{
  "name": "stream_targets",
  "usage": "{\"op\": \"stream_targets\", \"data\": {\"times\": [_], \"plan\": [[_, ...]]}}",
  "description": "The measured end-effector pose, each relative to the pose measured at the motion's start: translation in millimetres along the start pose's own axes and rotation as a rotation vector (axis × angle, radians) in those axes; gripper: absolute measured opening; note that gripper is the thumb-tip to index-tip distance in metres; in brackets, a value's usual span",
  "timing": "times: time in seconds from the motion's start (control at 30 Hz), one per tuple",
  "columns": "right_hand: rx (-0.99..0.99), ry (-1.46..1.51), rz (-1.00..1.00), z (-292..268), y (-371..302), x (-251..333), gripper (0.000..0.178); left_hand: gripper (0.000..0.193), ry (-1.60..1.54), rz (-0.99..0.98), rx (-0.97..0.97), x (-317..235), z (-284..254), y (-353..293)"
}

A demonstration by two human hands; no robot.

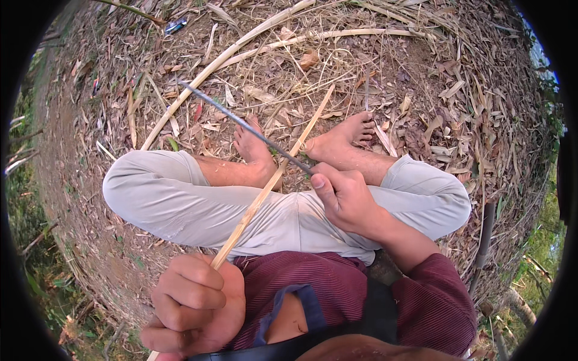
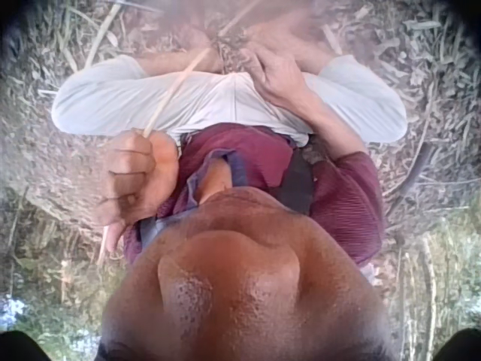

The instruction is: The person holds a long piece of bamboo and uses a large knife to shave and smooth its surface while sitting on the ground.

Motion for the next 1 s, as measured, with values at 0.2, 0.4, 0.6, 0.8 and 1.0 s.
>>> {"op": "stream_targets", "data": {"times": [0.2, 0.4, 0.6, 0.8, 1.0], "plan": [[-0.001, 0.108, -0.168, 16, 0, 38, 0.034, 0.051, 0.147, 0.065, -0.079, -3, -3, 0], [0.011, -0.041, -0.038, 17, -5, 2, 0.032, 0.052, 0.131, 0.008, -0.058, 2, -20, -2], [-0.051, -0.053, -0.133, 6, -3, 27, 0.029, 0.051, 0.122, 0.074, -0.078, -2, -15, -8], [-0.039, -0.031, 0.074, 4, 5, -28, 0.029, 0.051, 0.161, 0.064, -0.078, -1, -23, -12], [-0.06, -0.096, 0.001, 4, 3, -20, 0.029, 0.052, 0.064, 0.049, -0.057, 2, -19, -11]]}}
Point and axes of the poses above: each hand's wrist, its own y-axis towards the middle knuckle, its own z-axis out of the palm, x = y × z, the point moved 10 cm from there along y, towards the middle knuckle, and after that the axes turned 3 degrees about y, right-handed, at the moved point
